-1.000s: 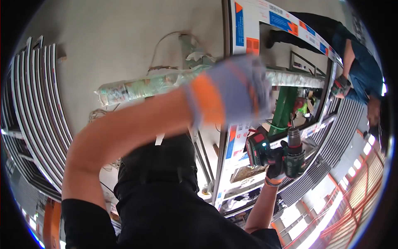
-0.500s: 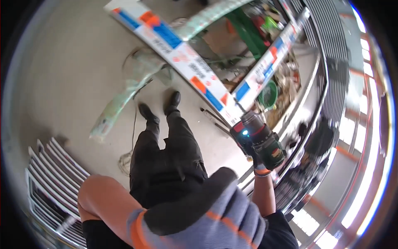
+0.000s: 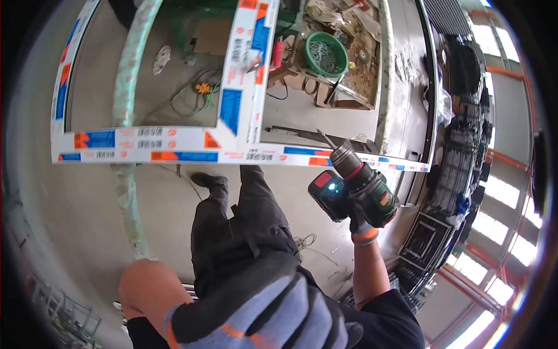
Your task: Assembling and securing aluminum window frame components using power tools and sealant.
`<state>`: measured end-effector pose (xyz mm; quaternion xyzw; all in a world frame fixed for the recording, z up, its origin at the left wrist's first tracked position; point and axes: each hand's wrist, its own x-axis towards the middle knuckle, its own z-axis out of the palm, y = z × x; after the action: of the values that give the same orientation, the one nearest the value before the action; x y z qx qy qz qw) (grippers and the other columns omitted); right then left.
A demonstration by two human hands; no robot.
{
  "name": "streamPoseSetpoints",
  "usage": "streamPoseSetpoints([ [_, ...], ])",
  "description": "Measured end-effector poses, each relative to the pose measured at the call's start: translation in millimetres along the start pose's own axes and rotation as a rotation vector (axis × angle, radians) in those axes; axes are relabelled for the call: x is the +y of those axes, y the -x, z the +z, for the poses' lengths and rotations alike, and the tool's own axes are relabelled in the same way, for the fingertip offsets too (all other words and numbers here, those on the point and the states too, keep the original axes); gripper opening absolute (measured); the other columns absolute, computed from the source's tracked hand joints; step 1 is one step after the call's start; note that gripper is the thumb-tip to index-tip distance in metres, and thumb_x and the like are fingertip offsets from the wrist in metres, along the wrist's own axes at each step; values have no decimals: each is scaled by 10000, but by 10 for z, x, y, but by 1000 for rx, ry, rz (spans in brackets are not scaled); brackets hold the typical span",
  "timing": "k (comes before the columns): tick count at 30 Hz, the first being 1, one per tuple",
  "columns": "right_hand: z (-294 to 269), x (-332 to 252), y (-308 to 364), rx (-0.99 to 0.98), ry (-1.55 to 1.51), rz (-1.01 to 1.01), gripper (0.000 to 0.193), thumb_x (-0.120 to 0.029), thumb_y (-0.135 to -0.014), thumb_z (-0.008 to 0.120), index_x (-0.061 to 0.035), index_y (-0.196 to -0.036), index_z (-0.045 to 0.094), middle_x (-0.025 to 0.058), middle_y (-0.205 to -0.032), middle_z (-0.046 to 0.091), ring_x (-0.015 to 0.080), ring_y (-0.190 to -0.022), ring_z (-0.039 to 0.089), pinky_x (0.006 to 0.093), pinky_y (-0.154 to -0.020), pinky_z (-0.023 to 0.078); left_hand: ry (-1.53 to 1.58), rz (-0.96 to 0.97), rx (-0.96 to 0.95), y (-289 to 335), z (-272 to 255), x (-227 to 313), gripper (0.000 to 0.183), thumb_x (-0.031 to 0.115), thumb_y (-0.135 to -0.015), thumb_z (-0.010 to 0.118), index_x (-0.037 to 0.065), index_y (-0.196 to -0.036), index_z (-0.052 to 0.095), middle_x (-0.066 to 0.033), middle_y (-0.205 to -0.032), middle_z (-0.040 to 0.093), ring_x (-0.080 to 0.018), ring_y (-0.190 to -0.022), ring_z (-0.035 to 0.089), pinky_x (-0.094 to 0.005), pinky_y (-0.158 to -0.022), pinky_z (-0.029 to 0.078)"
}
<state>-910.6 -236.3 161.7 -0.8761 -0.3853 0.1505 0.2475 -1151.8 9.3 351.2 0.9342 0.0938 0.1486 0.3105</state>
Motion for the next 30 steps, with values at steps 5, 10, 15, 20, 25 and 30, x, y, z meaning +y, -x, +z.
streamPoseSetpoints([
  [5,-618,-404,-1367,-183,374,188,391,-157,-832,683,-99,-1204,577,38,-1102,575,190,-1007,545,317,-904,431,107,46,-163,-1422,373,-307,346,336,-733,653,40,-912,659,-137,-850,626,-314,-902,618,-472,-944,449],
  [10,-637,164,-2066,-18,-869,182,499,-94,-835,630,17,-1300,486,163,-1245,550,257,-1145,558,350,-927,451,168,-107,-116,-2842,1845,-726,687,338,-761,707,-7,-1306,468,-231,-1301,477,-410,-1206,458,-492,-1048,352],
  [15,-1059,437,-3386,-478,-1010,13,726,-156,-851,623,2,-1466,273,218,-1219,584,279,-1107,596,348,-963,450,294,-515,17,-3561,2529,-1479,314,171,-775,667,109,-1082,650,-114,-952,651,-339,-871,637,-382,-790,535],
  [20,-682,1821,-5218,-364,-266,-298,288,-294,-848,631,-126,-1078,671,135,-732,673,336,-648,670,402,-569,530,629,-862,356,-3686,2934,-2433,403,79,-694,764,22,-1076,650,-94,-1046,699,-214,-937,682,-354,-848,521],
  [25,-133,3454,-7418,72,7,61,216,-246,-839,606,-83,-954,686,182,-883,683,359,-844,657,430,-759,516,1080,-999,417,-3923,3116,-2537,421,17,-770,678,-37,-1170,556,-130,-983,670,-221,-894,667,-296,-771,533],
  [30,426,3812,-8530,-68,601,-73,235,-172,-825,576,-98,-1002,712,180,-992,694,342,-953,657,429,-848,512,1450,-975,455,-4412,3083,-2474,404,18,-783,652,-60,-1165,545,-162,-960,657,-238,-834,657,-286,-706,540],
])
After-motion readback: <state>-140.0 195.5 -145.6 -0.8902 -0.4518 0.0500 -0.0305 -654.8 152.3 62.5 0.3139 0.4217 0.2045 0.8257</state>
